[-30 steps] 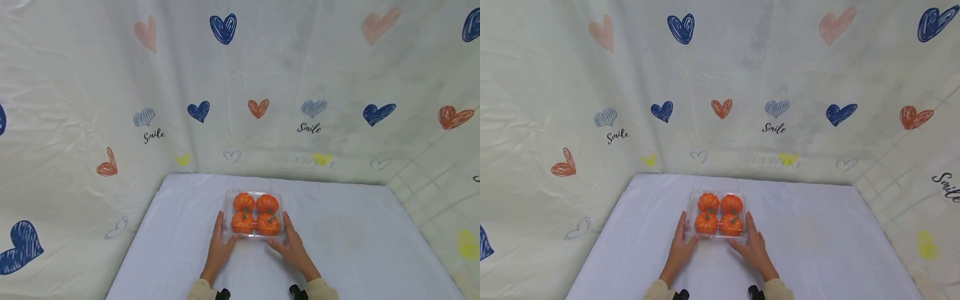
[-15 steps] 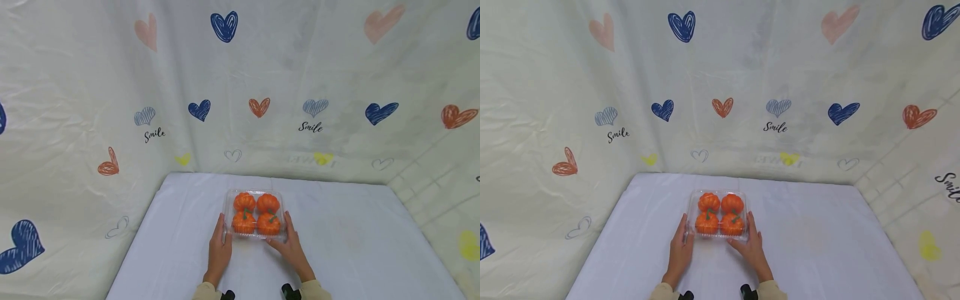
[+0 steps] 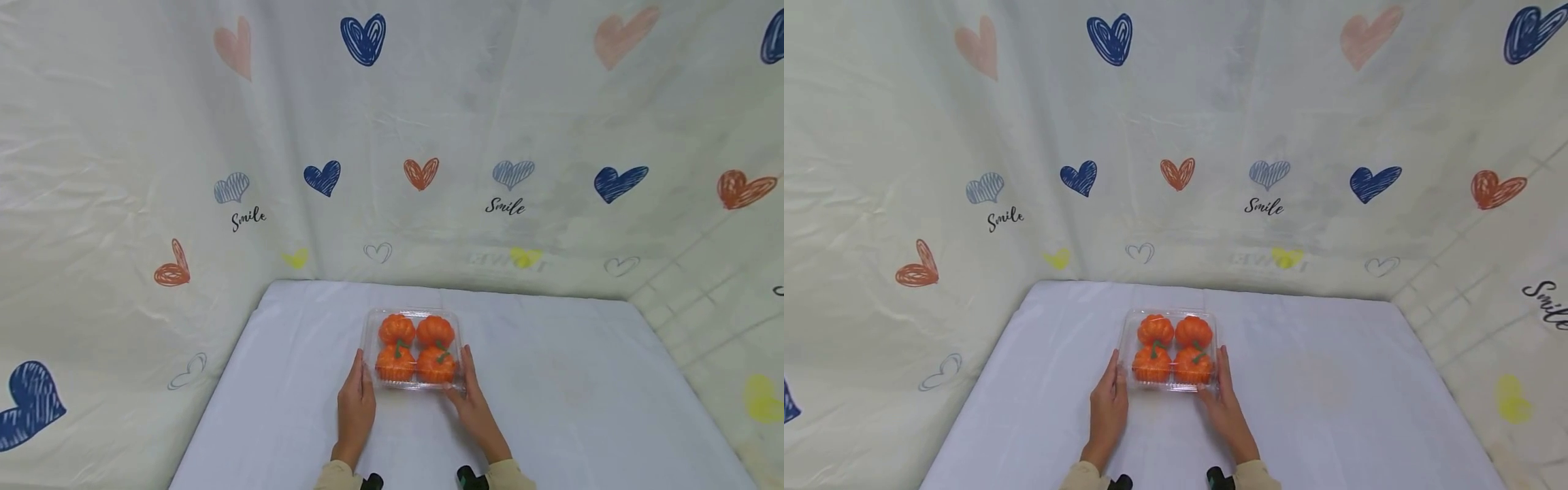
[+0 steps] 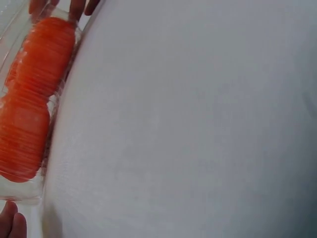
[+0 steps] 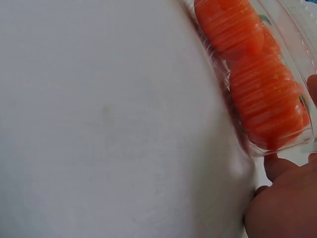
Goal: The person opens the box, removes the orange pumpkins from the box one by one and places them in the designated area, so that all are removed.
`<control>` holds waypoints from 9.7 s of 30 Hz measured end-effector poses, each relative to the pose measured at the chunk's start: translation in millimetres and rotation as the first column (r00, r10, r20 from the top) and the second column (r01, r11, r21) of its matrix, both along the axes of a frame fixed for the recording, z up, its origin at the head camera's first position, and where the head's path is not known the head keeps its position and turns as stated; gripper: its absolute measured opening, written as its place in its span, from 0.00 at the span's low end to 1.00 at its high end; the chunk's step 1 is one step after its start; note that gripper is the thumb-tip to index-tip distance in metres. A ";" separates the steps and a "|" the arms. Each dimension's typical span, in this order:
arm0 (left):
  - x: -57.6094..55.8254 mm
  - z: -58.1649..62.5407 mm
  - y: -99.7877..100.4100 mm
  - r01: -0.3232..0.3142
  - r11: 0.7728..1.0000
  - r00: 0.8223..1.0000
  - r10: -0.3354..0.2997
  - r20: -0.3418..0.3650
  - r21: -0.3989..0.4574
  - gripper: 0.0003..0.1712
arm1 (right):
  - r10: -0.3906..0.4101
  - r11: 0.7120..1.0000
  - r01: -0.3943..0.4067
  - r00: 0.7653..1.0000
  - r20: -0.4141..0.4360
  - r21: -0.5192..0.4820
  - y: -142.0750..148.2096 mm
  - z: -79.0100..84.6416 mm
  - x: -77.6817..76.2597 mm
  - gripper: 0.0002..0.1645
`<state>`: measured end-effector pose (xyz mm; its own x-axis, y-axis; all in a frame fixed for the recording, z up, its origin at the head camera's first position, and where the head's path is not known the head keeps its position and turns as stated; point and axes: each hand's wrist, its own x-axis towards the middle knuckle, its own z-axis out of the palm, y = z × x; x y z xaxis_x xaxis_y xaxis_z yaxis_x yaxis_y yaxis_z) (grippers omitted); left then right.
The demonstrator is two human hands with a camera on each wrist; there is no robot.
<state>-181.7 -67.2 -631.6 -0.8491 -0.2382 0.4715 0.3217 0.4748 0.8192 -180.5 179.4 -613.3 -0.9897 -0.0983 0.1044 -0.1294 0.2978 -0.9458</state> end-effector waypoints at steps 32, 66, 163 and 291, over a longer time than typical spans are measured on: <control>-26.1 16.7 -31.6 0.384 0.922 0.840 -0.325 0.434 -0.052 0.73 | 0.000 1.000 -0.002 0.997 -0.076 -0.023 21.1 84.4 -56.2 0.37; -20.2 22.2 -42.2 0.452 0.890 0.795 -0.374 0.478 -0.054 0.73 | 0.248 0.969 -0.227 0.913 0.323 -0.102 45.4 96.9 -134.7 0.56; -15.1 15.7 -35.8 0.395 0.915 0.826 -0.315 0.468 -0.080 0.72 | 0.052 0.951 -0.039 0.998 -0.036 0.306 35.9 92.4 -93.8 0.32; -15.3 16.4 -36.4 0.406 0.911 0.818 -0.327 0.474 -0.071 0.72 | 0.056 0.925 -0.062 0.998 0.026 0.375 45.2 93.0 -78.5 0.53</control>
